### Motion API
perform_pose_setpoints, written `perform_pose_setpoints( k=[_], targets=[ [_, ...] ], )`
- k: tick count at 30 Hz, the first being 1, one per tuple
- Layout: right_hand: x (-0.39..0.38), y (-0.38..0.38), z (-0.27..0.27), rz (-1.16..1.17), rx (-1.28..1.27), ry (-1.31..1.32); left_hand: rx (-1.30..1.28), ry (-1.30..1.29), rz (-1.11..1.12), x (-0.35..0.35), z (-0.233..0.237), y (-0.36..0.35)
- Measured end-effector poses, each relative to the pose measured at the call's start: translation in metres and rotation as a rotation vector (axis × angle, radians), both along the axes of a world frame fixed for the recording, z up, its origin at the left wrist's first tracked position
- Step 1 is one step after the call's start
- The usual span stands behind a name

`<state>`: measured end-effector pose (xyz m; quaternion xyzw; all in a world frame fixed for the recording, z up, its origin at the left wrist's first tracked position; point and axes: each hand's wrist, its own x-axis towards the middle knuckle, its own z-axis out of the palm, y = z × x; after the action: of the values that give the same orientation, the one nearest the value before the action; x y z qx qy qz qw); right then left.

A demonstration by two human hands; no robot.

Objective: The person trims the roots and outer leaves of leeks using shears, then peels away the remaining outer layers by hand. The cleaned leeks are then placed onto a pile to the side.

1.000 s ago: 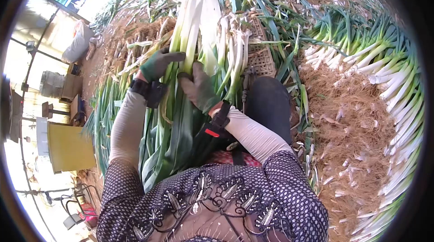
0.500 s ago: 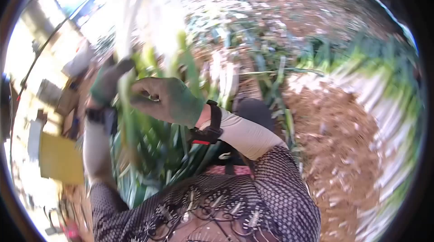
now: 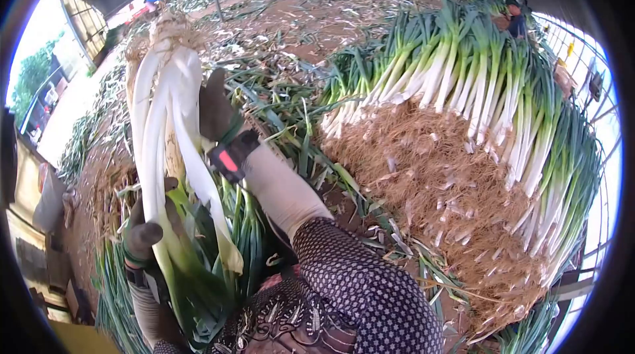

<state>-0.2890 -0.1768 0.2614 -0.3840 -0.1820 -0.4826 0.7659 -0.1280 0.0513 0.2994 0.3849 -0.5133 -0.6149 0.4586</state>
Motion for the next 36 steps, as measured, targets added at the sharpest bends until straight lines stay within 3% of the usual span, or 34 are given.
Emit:
perform_pose_setpoints(
  k=[4, 9, 11, 15, 18, 22, 23, 25, 30, 36],
  targets=[
    [0.003, 0.031, -0.023, 0.098, 0.047, -0.003, 0.019, -0.036, -0.041, 0.002, -0.011, -0.015],
    [-0.011, 0.075, -0.015, 0.223, -0.007, 0.027, 0.057, 0.005, -0.022, 0.006, -0.015, -0.013],
    [-0.019, 0.080, -0.014, 0.201, -0.079, 0.129, 0.061, -0.059, 0.030, -0.001, -0.006, -0.011],
    [-0.026, 0.081, -0.015, 0.108, -0.349, 0.650, 0.036, -0.148, 0.041, -0.001, -0.007, -0.013],
    [-0.022, 0.087, -0.019, -0.133, -0.310, 0.777, 0.009, -0.160, 0.136, -0.003, -0.013, -0.014],
    [-0.028, 0.070, -0.013, -0.145, -0.424, 0.923, 0.025, -0.156, 0.042, 0.000, -0.005, -0.015],
    [-0.037, 0.079, 0.009, -0.231, -0.388, 0.980, 0.022, -0.142, 0.055, -0.001, -0.005, -0.013],
    [-0.051, 0.067, 0.026, -0.593, -0.553, 1.360, 0.038, -0.114, 0.116, 0.003, -0.010, -0.010],
    [-0.108, -0.042, 0.033, -1.258, -0.937, 1.589, 0.061, -0.142, 0.022, 0.037, -0.023, 0.002],
    [-0.247, -0.137, 0.071, -1.826, -0.966, 1.969, 0.181, -0.156, 0.022, 0.037, -0.035, 0.024]
  ],
)
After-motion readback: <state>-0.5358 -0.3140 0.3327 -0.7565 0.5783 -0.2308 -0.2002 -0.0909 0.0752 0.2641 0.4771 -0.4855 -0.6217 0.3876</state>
